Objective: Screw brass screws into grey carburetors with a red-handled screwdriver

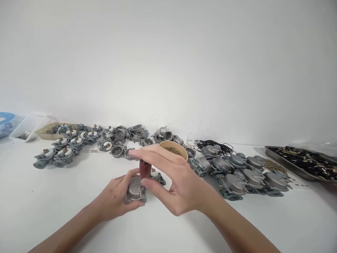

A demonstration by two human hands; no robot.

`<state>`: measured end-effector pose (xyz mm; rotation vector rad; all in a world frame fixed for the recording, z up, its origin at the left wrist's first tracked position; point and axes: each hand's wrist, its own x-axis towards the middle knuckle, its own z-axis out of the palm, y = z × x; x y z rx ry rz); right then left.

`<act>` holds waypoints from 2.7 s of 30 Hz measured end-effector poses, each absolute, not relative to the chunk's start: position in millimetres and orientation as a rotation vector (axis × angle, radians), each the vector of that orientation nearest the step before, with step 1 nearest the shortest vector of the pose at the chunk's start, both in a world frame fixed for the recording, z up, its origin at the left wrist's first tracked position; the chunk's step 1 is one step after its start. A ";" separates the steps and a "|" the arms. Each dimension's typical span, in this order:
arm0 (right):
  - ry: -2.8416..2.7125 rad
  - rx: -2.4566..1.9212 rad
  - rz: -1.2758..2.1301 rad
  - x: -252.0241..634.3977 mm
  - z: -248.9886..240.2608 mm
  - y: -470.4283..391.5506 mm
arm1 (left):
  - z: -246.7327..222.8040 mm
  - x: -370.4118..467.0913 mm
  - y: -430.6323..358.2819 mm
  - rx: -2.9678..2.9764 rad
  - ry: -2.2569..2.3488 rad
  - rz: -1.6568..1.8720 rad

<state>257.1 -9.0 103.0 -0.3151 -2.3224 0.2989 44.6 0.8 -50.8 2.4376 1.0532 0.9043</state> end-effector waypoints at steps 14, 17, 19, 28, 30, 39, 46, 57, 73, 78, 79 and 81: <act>-2.164 -0.270 0.341 256.7 98.5 3.0 | -50.1 37.3 6.5 2.649 0.910 0.955; -2.172 -0.289 0.356 259.2 99.3 6.2 | -47.9 37.9 6.2 2.618 0.897 0.942; -2.235 -0.259 0.460 261.0 101.2 7.1 | -46.0 38.4 6.2 2.597 0.888 0.923; -2.272 -0.287 0.389 263.3 100.1 6.9 | -46.0 38.7 5.2 2.572 0.908 0.907; -2.270 -0.271 0.373 262.0 97.1 8.2 | -46.6 38.5 5.3 2.583 0.902 0.914; -2.255 -0.250 0.390 260.5 98.4 8.9 | -42.7 38.8 4.3 2.634 0.911 0.925; -2.280 -0.258 0.409 261.5 101.3 7.3 | -40.7 38.9 4.7 2.649 0.880 0.934; -2.254 -0.232 0.388 263.0 102.6 7.5 | -40.6 39.5 5.0 2.652 0.860 0.971; -2.302 -0.237 0.454 263.3 102.3 8.1 | -40.3 39.3 5.8 2.645 0.867 0.946; -2.213 -0.252 0.317 263.9 104.9 7.9 | -40.1 39.7 6.9 2.639 0.866 0.939; -2.233 -0.252 0.326 264.4 105.3 7.7 | -40.8 39.8 7.4 2.643 0.870 0.946; -2.300 -0.237 0.409 265.4 106.2 7.0 | -43.0 39.9 8.2 2.665 0.884 0.964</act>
